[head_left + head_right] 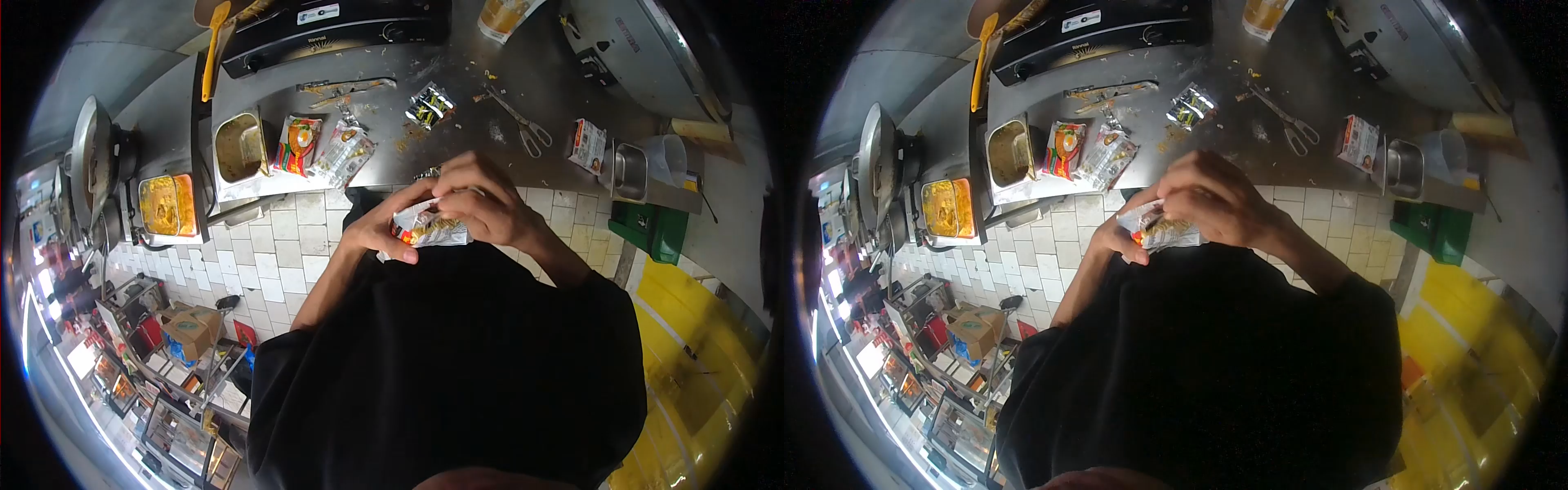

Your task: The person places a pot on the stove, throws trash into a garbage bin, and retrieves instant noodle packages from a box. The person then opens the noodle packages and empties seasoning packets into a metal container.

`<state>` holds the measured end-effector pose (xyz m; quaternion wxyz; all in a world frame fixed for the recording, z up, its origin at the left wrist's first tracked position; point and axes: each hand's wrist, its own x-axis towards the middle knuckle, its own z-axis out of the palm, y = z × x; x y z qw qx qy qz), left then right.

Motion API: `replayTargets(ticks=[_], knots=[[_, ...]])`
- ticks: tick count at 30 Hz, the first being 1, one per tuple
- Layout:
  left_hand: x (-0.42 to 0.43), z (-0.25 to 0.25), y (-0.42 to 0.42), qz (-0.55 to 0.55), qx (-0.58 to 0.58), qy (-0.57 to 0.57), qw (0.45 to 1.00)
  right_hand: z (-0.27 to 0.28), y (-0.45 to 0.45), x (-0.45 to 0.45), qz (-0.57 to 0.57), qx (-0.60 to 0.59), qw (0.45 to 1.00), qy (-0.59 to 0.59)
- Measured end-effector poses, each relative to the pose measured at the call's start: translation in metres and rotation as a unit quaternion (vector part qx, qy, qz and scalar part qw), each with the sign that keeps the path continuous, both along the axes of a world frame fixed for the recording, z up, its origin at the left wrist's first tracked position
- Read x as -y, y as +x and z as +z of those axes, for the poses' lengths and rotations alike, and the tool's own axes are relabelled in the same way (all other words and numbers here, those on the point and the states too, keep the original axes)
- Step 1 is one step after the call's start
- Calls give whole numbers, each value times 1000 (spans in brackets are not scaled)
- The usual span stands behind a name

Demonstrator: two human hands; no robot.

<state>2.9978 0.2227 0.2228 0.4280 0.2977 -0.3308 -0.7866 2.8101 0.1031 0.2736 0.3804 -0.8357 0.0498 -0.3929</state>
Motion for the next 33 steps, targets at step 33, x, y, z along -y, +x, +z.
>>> replayTargets(ticks=[33], knots=[[70,-111,-10,268,314,-26,911,-269,-112,118,-395,-72,817,413]])
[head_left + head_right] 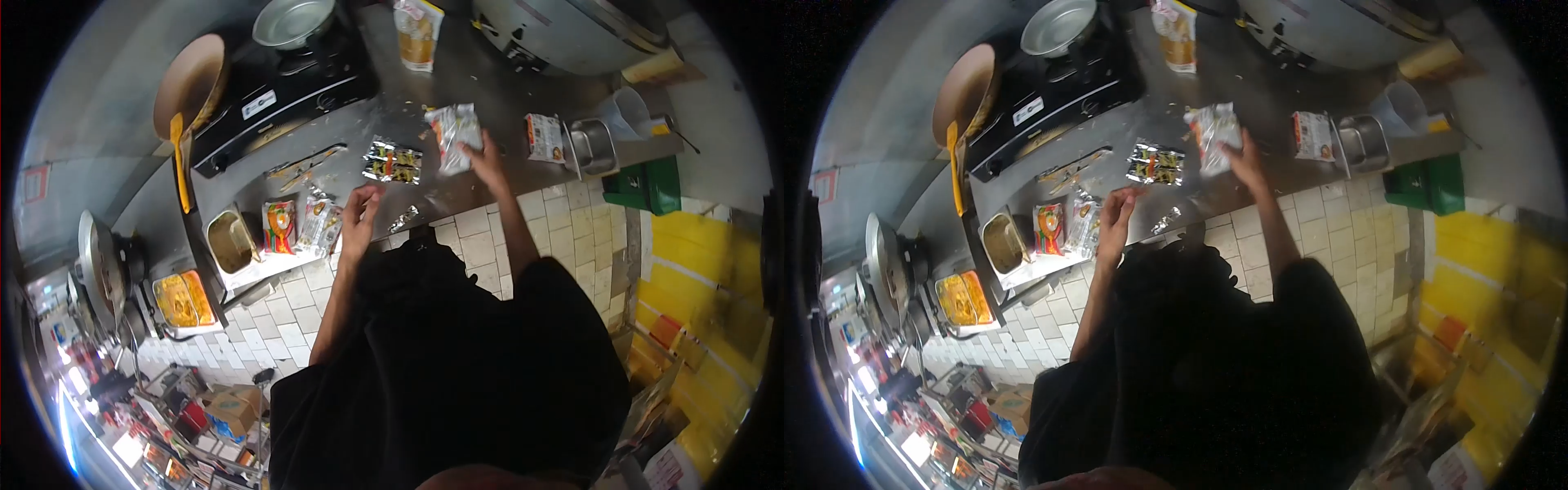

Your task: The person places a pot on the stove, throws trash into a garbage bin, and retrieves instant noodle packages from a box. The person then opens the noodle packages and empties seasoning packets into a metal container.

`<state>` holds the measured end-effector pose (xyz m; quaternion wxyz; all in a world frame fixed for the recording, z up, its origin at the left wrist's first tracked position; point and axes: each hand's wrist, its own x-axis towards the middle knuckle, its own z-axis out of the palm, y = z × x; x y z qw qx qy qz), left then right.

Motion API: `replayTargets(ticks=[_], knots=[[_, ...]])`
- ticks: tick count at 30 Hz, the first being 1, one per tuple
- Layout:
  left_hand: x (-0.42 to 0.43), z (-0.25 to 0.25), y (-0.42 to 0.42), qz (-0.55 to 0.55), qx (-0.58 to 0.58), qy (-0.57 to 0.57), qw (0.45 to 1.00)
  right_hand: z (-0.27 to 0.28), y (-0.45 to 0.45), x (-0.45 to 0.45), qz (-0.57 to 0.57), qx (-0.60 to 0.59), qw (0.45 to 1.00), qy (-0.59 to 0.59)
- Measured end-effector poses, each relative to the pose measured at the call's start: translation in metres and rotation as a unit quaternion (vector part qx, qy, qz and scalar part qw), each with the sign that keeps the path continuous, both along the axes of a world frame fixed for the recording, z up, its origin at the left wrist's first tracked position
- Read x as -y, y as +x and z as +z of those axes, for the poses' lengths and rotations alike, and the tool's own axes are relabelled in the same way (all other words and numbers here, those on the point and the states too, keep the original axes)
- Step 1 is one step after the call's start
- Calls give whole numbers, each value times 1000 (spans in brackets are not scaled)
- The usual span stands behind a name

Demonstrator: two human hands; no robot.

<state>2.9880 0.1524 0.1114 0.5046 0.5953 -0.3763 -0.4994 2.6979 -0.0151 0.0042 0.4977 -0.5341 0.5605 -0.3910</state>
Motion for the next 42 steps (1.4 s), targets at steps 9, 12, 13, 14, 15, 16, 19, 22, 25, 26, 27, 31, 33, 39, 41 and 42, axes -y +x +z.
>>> replayTargets(ticks=[9,12,13,14,15,16,19,22,25,26,27,31,33,39,41,42], knots=[[-54,0,33,-102,215,51,970,15,-69,119,113,-279,952,-52],[-74,-2,43,-78,217,61,971,53,-66,81,-72,-513,837,-176],[-79,0,45,-66,212,65,973,49,-73,72,-123,-521,828,-167],[-83,2,46,-52,207,68,975,52,-76,63,-158,-569,798,-120],[-84,7,45,-42,192,87,977,53,-77,52,-192,-612,764,-71],[-85,4,46,-33,187,81,978,55,-79,46,-223,-651,725,-20],[-86,5,43,-23,173,86,981,33,-97,37,-210,-623,752,30],[-75,5,39,-56,183,42,981,55,-92,17,-227,-518,819,97],[-54,23,23,-85,171,37,981,29,-106,4,-237,-442,865,-8],[-47,30,15,-92,168,31,981,40,-98,-4,-214,-420,878,-78],[-38,32,8,-116,153,-6,981,72,-75,-24,-189,-395,887,-146],[-3,71,-46,-93,-123,-16,988,168,18,-96,-42,-302,910,-280],[4,75,-57,-63,-139,-8,988,186,50,-121,-3,-267,910,-318],[3,113,-46,-13,-89,13,996,181,75,-157,0,-256,902,-348],[-1,112,-35,-77,-43,4,996,176,72,-161,24,-259,895,-362],[-3,111,-32,-110,-21,-2,994,175,70,-161,36,-261,891,-370]])
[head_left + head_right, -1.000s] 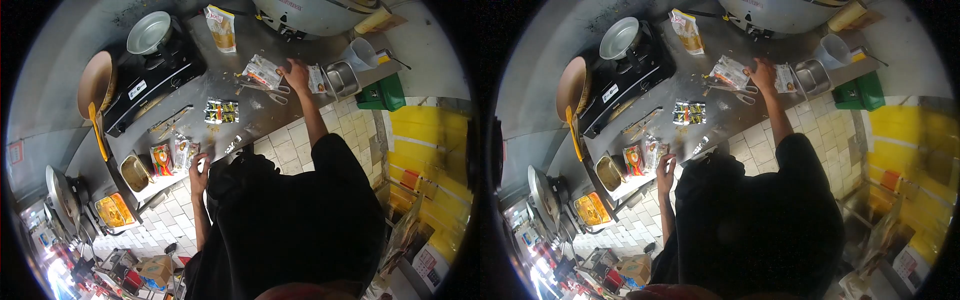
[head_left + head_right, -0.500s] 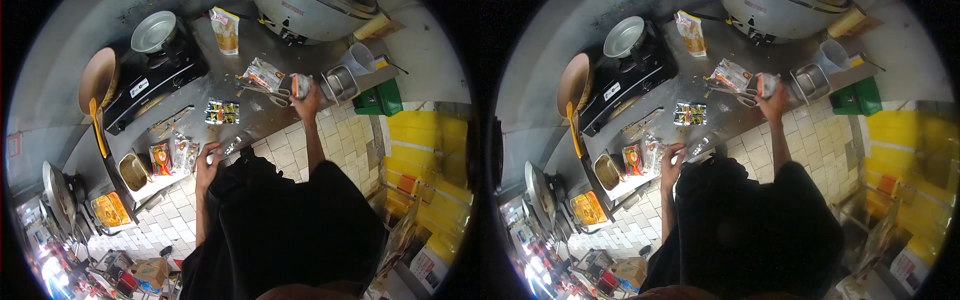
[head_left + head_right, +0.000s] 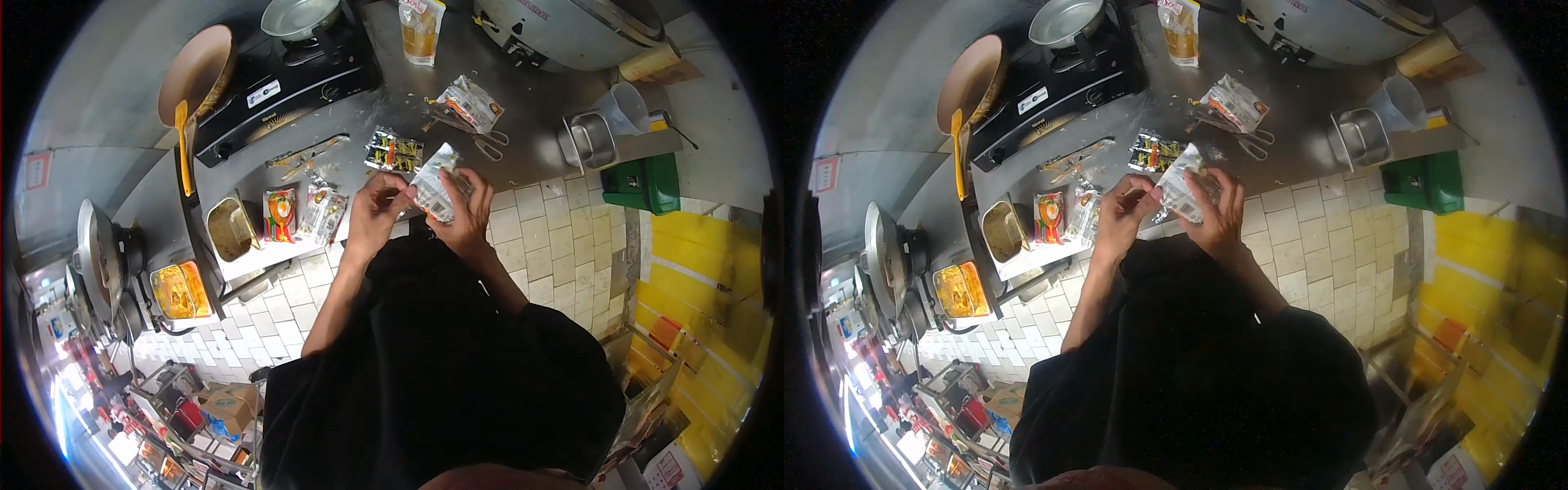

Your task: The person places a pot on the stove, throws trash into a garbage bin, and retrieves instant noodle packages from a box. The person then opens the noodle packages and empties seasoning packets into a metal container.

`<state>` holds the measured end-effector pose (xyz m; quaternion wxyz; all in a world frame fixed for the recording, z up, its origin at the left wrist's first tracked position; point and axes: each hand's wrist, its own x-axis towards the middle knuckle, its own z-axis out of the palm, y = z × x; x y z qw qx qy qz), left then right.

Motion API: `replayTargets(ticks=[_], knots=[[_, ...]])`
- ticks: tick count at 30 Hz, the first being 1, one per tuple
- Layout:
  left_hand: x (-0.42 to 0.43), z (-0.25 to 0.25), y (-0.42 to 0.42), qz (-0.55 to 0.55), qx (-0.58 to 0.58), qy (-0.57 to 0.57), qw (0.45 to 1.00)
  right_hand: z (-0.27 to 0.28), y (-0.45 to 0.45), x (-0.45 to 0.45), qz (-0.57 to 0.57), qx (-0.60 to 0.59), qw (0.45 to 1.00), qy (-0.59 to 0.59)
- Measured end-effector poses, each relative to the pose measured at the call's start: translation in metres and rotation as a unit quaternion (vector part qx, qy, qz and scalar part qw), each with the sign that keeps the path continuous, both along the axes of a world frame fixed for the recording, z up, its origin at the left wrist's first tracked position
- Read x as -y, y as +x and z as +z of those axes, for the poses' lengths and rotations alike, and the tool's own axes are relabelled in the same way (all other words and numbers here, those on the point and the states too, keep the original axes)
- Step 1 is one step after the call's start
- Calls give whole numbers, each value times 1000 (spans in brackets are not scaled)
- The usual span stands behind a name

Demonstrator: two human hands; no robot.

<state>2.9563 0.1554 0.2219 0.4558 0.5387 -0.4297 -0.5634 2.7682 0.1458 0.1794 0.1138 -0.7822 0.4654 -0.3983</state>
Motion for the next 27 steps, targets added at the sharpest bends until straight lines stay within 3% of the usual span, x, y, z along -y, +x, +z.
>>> replayTargets(ticks=[3,6,10,11,13,17,20,23,25,26,27], knots=[[-6,-3,2,-7,50,-67,996,10,-4,0,59,3,995,86],[-12,3,-1,16,95,-99,990,37,-8,8,146,100,972,155],[-24,3,-7,29,165,-105,980,44,-1,22,177,97,955,218],[-25,6,-9,29,196,-130,972,55,4,24,153,64,972,164],[-26,14,-11,29,258,-179,949,56,5,23,147,67,966,200],[-31,12,-21,12,276,-225,934,40,7,19,122,51,969,207],[-37,10,-29,9,285,-196,938,26,6,11,106,81,973,187],[-44,3,-35,70,203,-136,967,19,6,6,22,241,916,319],[-49,5,-37,85,173,-59,980,12,9,0,51,311,882,351],[-50,4,-36,84,182,-94,975,8,11,-3,64,345,862,365],[-50,1,-35,84,190,-131,969,3,11,-2,91,314,886,329]])
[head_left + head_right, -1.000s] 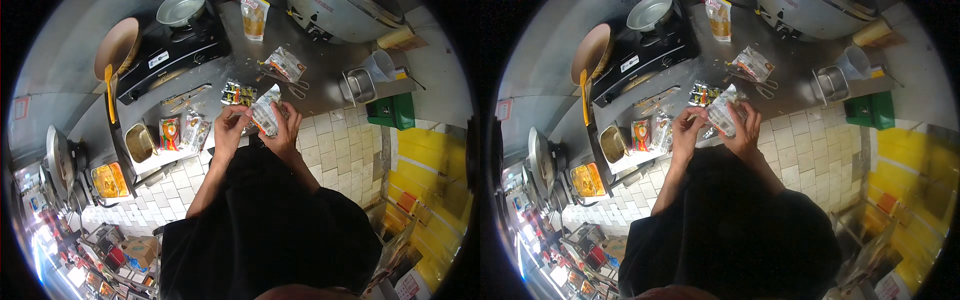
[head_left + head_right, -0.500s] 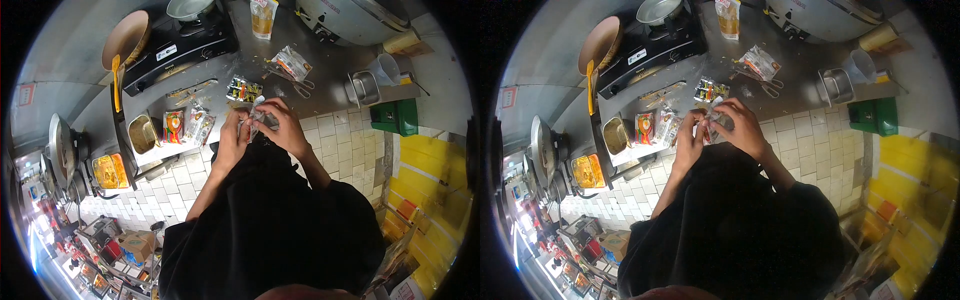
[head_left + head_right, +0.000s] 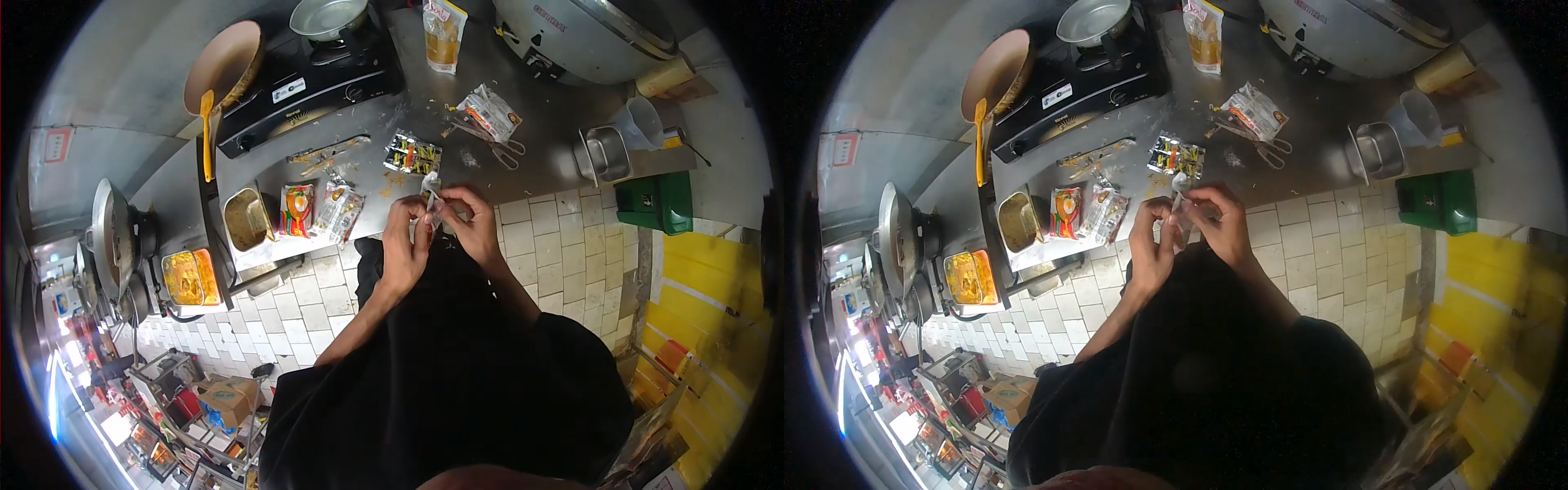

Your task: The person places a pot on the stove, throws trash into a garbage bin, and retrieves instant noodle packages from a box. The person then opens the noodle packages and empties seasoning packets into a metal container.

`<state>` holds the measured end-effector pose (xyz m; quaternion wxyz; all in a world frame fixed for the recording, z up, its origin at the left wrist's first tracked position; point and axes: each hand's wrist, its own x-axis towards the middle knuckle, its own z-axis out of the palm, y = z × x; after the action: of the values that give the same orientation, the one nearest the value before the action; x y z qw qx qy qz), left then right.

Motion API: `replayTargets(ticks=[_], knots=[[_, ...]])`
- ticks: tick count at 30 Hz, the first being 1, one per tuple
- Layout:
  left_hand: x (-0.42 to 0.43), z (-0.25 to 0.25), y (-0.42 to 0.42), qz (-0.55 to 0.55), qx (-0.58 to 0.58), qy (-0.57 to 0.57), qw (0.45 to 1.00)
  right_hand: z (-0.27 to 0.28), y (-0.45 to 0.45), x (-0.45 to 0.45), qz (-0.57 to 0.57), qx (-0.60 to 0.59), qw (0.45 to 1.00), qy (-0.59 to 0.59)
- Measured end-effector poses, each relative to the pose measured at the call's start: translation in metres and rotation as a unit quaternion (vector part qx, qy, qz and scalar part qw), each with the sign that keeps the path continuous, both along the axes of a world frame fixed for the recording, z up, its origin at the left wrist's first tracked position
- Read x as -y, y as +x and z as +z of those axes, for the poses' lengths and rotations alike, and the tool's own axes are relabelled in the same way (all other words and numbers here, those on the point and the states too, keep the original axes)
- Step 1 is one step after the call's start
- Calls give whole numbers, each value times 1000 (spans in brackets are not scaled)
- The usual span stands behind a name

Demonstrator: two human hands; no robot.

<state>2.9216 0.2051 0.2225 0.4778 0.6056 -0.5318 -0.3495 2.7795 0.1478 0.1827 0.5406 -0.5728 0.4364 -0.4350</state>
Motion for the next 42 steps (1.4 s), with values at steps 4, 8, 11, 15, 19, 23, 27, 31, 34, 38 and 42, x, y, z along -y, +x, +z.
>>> replayTargets(ticks=[4,8,11,15,19,23,27,31,34,38,42], knots=[[2,-2,7,-28,-91,-55,994,4,-5,-6,-36,32,998,50],[10,-7,11,-63,-61,-46,995,2,2,-16,-54,152,986,35],[11,-10,18,-99,-91,-14,991,-6,1,-23,-60,140,988,-4],[10,-14,26,-107,-13,5,994,-3,-1,-19,-3,20,996,-88],[-2,-9,36,-178,-38,65,981,23,-23,5,184,-78,973,-116],[-9,-1,50,-245,15,67,967,17,-12,-7,183,-32,981,-55],[-19,3,50,-251,151,93,952,13,3,-21,154,-26,986,-51],[-16,-9,44,-234,218,154,935,-2,7,-28,158,-89,975,-132],[-18,-39,46,-238,206,90,945,-15,7,-29,144,-101,965,-196],[-19,-47,47,-234,194,8,953,-20,2,-30,127,-92,953,-260],[-13,-20,61,-175,117,75,975,5,-12,-30,83,60,995,0]])
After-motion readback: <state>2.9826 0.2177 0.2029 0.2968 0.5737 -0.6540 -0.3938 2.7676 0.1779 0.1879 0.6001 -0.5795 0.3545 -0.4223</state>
